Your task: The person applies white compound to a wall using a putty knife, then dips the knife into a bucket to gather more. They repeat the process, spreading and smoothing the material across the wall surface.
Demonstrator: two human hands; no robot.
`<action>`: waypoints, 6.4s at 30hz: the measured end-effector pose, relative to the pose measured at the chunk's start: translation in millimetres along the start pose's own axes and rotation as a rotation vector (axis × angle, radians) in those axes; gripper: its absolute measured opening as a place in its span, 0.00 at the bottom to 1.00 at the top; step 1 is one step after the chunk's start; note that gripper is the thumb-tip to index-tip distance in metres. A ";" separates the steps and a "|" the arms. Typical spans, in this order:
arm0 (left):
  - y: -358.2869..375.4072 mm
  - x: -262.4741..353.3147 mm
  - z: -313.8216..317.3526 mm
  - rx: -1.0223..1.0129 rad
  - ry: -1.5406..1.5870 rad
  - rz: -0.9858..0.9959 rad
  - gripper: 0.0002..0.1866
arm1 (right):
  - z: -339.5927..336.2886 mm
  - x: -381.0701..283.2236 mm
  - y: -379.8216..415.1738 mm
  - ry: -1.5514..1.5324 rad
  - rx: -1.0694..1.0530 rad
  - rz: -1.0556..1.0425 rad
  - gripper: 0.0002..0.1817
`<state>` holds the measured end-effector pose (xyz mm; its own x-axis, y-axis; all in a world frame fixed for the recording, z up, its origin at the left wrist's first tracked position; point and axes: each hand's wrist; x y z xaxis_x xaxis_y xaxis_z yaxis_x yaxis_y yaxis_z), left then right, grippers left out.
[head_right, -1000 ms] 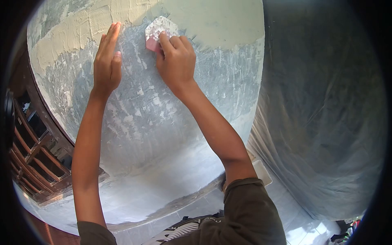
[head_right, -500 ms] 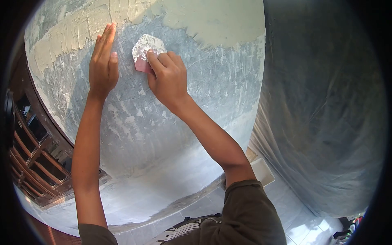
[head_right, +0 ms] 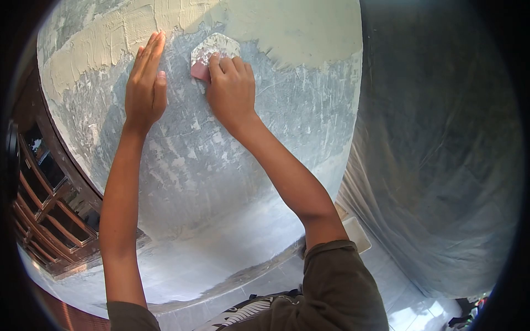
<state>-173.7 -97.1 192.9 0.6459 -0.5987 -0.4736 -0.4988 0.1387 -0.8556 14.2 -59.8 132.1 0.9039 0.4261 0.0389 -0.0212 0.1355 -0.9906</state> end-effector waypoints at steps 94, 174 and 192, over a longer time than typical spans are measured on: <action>2.6 -0.9 3.1 0.010 -0.026 0.002 0.31 | -30.5 -7.0 15.3 -0.305 -0.057 -0.117 0.24; 5.1 -2.2 7.3 -0.009 -0.029 0.013 0.30 | -9.2 26.4 -9.0 -0.115 0.156 0.093 0.20; 6.4 -4.8 8.7 -0.012 0.064 0.022 0.30 | -6.5 5.9 -17.1 -0.074 0.094 0.214 0.22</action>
<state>-175.0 -86.5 187.8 0.5969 -0.6449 -0.4772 -0.5195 0.1426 -0.8425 22.6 -65.5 148.4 0.8407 0.5180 -0.1578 -0.2518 0.1158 -0.9608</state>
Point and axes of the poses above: each hand's wrist, its own y-axis away from the middle knuckle, its own z-axis out of the palm, x = y × z, and after that the axes turned 10 degrees about y, right-handed
